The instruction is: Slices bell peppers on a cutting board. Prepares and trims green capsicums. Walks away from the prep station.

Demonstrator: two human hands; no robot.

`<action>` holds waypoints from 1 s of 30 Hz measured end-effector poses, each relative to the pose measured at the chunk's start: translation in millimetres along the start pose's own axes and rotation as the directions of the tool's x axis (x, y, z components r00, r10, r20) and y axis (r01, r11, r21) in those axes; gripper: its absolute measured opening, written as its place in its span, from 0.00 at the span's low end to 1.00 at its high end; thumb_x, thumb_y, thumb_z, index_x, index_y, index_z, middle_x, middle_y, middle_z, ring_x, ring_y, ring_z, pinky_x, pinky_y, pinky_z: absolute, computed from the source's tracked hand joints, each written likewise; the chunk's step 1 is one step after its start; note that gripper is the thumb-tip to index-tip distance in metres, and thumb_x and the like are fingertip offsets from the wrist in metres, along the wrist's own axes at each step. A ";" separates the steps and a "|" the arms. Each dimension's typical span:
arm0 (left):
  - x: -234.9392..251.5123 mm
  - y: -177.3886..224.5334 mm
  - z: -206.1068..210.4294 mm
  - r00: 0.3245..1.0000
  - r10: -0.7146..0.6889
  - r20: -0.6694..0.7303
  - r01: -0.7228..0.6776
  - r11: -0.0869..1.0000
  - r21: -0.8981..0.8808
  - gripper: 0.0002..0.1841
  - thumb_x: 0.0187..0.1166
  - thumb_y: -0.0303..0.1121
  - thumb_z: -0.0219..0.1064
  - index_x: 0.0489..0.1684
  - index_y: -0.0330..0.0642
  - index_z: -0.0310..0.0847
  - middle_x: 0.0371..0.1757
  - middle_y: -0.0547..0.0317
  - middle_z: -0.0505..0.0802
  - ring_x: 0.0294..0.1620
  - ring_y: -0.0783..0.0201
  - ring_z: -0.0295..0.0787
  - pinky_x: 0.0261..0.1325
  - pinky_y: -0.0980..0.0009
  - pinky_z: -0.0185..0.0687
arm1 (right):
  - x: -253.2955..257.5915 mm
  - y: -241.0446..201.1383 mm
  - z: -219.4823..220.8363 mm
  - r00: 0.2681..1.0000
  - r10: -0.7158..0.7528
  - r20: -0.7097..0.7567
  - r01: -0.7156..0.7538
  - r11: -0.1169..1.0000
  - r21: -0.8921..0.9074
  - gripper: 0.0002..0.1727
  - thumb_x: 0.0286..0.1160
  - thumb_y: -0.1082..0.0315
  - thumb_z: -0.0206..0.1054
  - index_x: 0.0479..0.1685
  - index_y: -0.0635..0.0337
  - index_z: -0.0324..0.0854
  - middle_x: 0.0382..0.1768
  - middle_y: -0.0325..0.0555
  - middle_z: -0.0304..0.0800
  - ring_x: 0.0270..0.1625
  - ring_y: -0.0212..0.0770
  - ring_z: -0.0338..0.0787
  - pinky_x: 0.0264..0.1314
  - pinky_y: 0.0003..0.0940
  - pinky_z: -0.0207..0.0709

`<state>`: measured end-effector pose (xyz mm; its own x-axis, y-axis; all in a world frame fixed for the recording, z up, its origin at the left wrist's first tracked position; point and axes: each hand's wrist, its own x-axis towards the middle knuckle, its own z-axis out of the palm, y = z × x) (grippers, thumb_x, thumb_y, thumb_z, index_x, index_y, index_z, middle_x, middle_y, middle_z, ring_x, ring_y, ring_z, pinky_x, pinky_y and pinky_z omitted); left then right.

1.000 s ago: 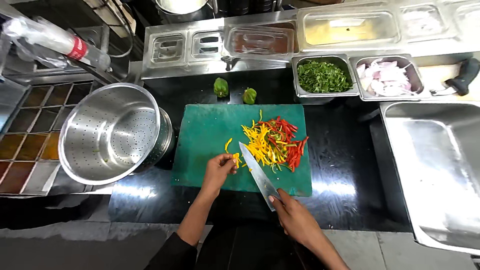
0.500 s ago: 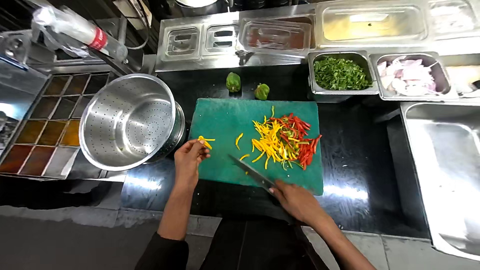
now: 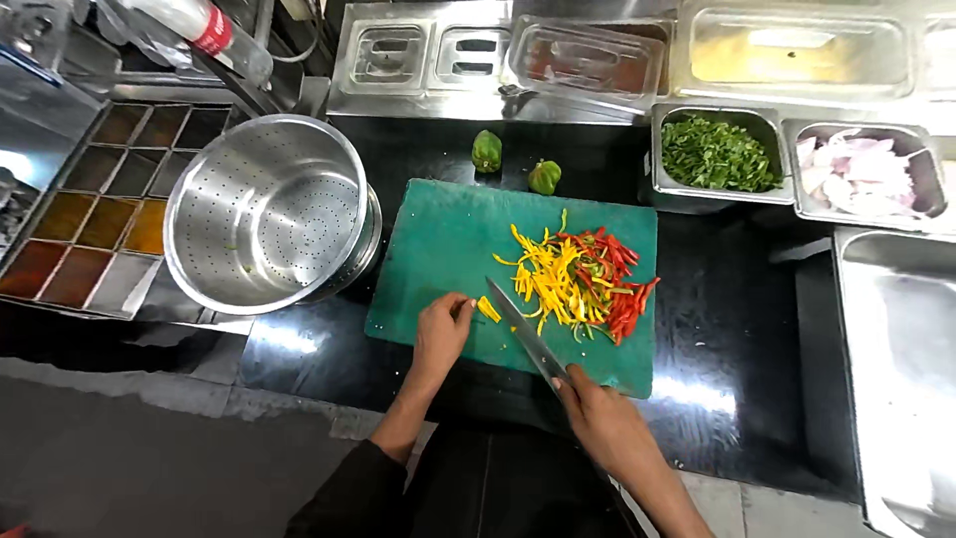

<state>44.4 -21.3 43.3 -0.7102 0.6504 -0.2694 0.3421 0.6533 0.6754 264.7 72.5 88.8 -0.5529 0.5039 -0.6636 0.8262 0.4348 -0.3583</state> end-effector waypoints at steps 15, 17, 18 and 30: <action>11.3 -42.7 26.2 0.776 0.620 -0.113 -0.597 0.781 0.186 0.06 0.75 0.30 0.74 0.43 0.39 0.92 0.53 0.49 0.93 0.59 0.49 0.89 0.65 0.58 0.84 | 0.4 -45.8 -2.3 0.985 0.132 0.108 -0.097 0.954 -0.282 0.23 0.98 0.54 0.38 0.76 0.55 0.69 0.51 0.62 0.91 0.57 0.64 0.92 0.53 0.58 0.83; 12.8 -42.3 25.3 0.779 0.618 -0.105 -0.596 0.782 0.181 0.07 0.74 0.29 0.75 0.43 0.37 0.92 0.53 0.46 0.93 0.58 0.47 0.90 0.64 0.56 0.85 | 17.9 -61.8 4.3 0.986 0.129 0.107 -0.098 0.962 -0.256 0.20 0.97 0.59 0.41 0.76 0.55 0.67 0.53 0.61 0.90 0.58 0.63 0.92 0.55 0.56 0.83; 13.6 -42.0 25.5 0.783 0.613 -0.105 -0.592 0.786 0.175 0.07 0.73 0.29 0.75 0.43 0.36 0.92 0.52 0.46 0.93 0.58 0.47 0.90 0.64 0.55 0.85 | 25.8 -67.2 5.6 0.990 0.109 0.088 -0.084 0.964 -0.254 0.19 0.96 0.60 0.42 0.75 0.55 0.67 0.51 0.60 0.90 0.57 0.62 0.92 0.54 0.55 0.84; 12.9 -40.9 20.2 0.851 0.522 0.046 -0.524 0.846 0.097 0.17 0.80 0.33 0.69 0.66 0.46 0.87 0.66 0.49 0.87 0.67 0.44 0.81 0.68 0.46 0.79 | 10.0 21.5 -9.3 0.980 0.001 -0.198 0.042 0.975 0.216 0.21 0.93 0.50 0.51 0.61 0.57 0.79 0.26 0.53 0.85 0.31 0.56 0.90 0.38 0.56 0.83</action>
<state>33.7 -31.8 -1.6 -0.3976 0.9130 0.0917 0.7215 0.2494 0.6459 276.0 93.8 80.5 -0.5622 0.6421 -0.5211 0.8059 0.2839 -0.5195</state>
